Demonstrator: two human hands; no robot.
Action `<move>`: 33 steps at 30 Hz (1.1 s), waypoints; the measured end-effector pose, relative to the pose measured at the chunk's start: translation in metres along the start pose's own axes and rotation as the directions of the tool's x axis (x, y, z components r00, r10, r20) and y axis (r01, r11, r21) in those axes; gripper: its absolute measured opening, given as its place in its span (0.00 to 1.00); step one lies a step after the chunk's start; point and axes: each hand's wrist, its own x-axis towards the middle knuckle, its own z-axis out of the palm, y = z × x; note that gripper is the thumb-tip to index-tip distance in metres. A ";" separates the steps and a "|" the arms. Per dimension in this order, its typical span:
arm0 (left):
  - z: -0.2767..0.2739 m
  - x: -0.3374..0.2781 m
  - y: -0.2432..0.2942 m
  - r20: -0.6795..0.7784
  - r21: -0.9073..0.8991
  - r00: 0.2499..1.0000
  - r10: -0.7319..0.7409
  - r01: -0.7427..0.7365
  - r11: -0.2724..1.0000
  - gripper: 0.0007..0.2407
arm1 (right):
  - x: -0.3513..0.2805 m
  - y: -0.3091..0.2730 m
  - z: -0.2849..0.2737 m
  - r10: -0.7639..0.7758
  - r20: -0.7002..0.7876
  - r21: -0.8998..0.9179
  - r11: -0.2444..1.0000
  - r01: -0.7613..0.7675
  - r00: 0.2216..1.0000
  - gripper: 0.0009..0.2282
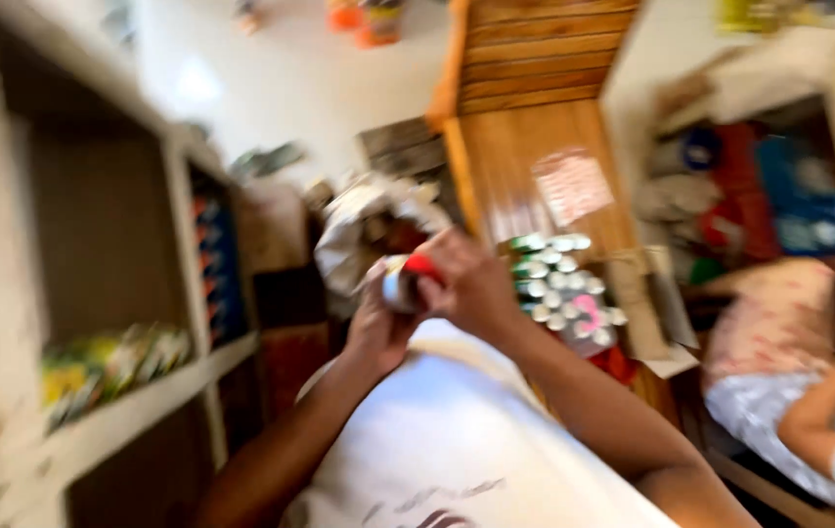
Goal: Cleaning dust off canned goods with a cloth and organizing them on grocery shelves.
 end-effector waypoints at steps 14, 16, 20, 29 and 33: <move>0.027 -0.020 0.017 -0.050 0.171 0.996 0.079 -0.070 0.983 0.17 | -0.004 -0.004 0.014 0.017 -0.018 -0.010 1.000 -0.017 1.000 0.11; 0.024 -0.017 0.018 -0.049 0.160 0.995 0.084 -0.075 0.984 0.17 | -0.004 -0.021 0.015 0.031 -0.043 0.008 0.999 -0.031 0.999 0.11; 0.022 -0.015 0.031 -0.042 0.146 0.984 0.171 -0.163 0.976 0.17 | -0.016 -0.040 0.011 -0.022 0.081 0.131 0.991 0.011 0.996 0.13; 0.020 -0.012 0.027 -0.014 0.132 0.998 0.065 -0.062 0.989 0.19 | 0.003 -0.027 0.015 -0.044 -0.021 0.004 0.999 0.044 0.999 0.14; 0.022 -0.013 0.032 -0.005 0.083 0.994 0.110 -0.109 0.991 0.18 | -0.015 -0.049 0.014 -0.084 0.065 0.022 0.996 0.082 0.994 0.12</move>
